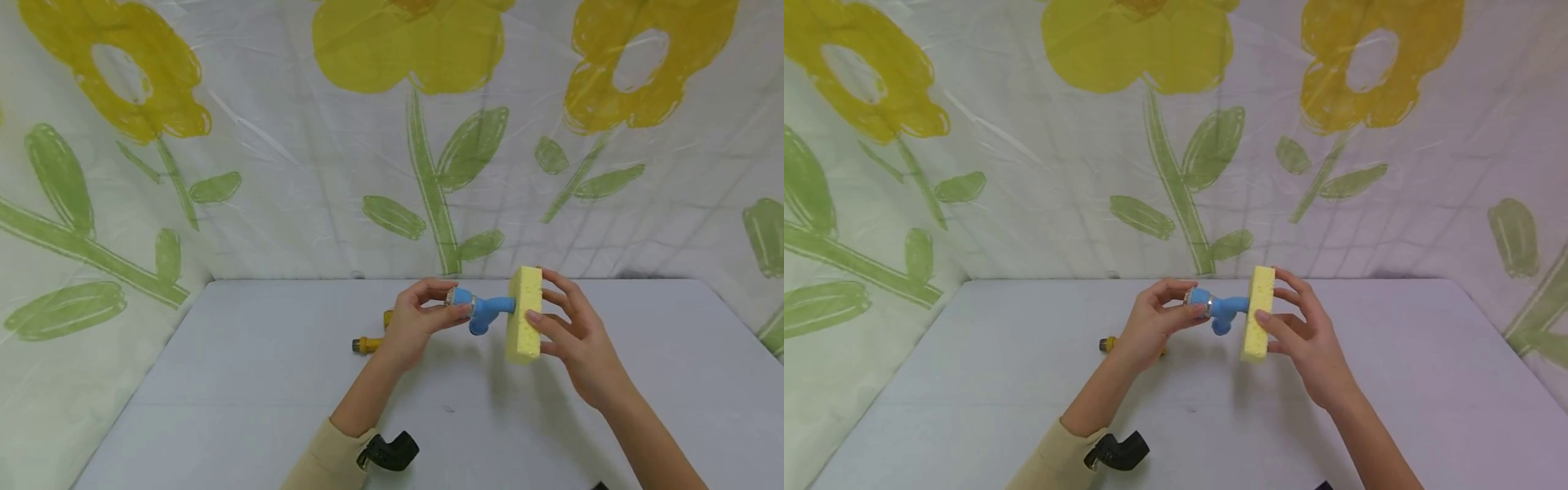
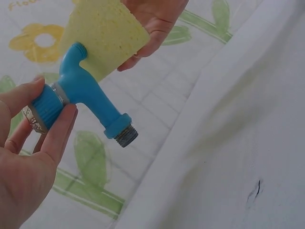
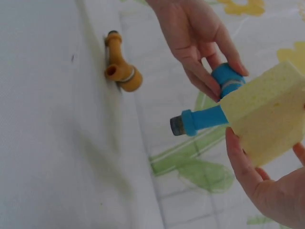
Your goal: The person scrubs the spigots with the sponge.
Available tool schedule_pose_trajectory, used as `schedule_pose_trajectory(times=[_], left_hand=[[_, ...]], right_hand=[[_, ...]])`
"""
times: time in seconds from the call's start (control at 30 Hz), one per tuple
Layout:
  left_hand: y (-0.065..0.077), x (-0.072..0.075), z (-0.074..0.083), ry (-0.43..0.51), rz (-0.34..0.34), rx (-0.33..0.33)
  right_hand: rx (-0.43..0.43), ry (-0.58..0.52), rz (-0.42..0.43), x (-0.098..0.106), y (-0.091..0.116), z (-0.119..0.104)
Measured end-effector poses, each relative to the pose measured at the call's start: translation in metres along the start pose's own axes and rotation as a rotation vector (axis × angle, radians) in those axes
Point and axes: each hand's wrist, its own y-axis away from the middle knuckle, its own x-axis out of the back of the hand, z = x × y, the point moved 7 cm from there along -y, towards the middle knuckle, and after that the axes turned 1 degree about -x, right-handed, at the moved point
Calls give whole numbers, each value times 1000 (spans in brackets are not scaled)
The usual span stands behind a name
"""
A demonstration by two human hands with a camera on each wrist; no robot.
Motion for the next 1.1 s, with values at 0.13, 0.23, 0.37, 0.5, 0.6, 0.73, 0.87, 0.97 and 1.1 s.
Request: schedule_pose_trajectory(times=[0.13, 0.23, 0.37, 0.5, 0.6, 0.73, 0.87, 0.97, 1.1], left_hand=[[1, 1, 0, 21, 38, 1], [3, 3, 0, 55, 62, -1], [4, 6, -1, 120, 98, 11], [5, 8, -3, 178, 113, 28], [6, 9, -4, 211, 119, 33], [5, 10, -5, 239, 139, 33], [5, 9, -5, 250, 158, 34], [5, 10, -6, 249, 170, 42], [5, 10, -7, 242, 172, 48]], right_hand=[[37, 32, -31, -4, 0, 0], [81, 49, -63, -8, 1, -2], [136, 70, -101, -14, 3, -4], [190, 73, -128, -19, 4, -8], [232, 79, -141, -22, 5, -11], [280, 79, -162, -24, 6, -14], [298, 82, -180, -25, 7, -15], [298, 127, -192, -28, 8, -16], [307, 205, -189, -29, 10, -18]])
